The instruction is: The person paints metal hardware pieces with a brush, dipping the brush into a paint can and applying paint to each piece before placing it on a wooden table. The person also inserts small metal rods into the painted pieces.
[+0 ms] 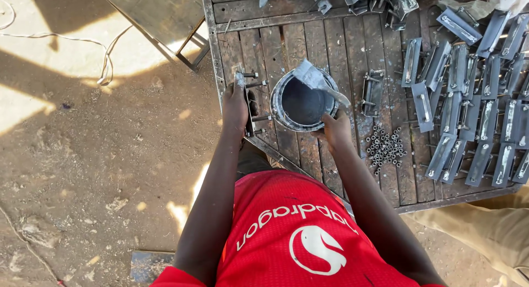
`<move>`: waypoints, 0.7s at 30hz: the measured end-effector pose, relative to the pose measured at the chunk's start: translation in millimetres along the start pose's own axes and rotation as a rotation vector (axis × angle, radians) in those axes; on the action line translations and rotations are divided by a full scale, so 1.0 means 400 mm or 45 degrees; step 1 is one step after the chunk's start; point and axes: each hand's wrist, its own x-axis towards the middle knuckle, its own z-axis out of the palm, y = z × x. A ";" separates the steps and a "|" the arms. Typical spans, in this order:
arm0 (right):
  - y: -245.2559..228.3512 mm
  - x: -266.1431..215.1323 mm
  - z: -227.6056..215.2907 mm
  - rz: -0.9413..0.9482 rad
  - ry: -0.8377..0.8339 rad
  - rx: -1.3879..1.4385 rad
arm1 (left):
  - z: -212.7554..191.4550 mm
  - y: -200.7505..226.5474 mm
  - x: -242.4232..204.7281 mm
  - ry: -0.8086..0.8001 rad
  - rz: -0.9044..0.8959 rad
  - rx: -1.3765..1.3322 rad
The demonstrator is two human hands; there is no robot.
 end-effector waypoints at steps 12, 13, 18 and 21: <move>-0.130 0.230 0.211 -0.008 -0.025 0.006 | -0.061 0.157 0.076 0.107 -0.051 -0.104; -0.153 0.239 0.234 -0.006 -0.029 0.005 | -0.081 0.127 0.116 0.111 -0.051 -0.104; -0.240 0.296 0.308 -0.045 -0.101 0.249 | -0.086 0.213 0.097 0.086 -0.071 -0.102; -0.258 0.304 0.322 -0.062 -0.136 0.328 | -0.101 0.204 0.132 0.064 -0.091 -0.090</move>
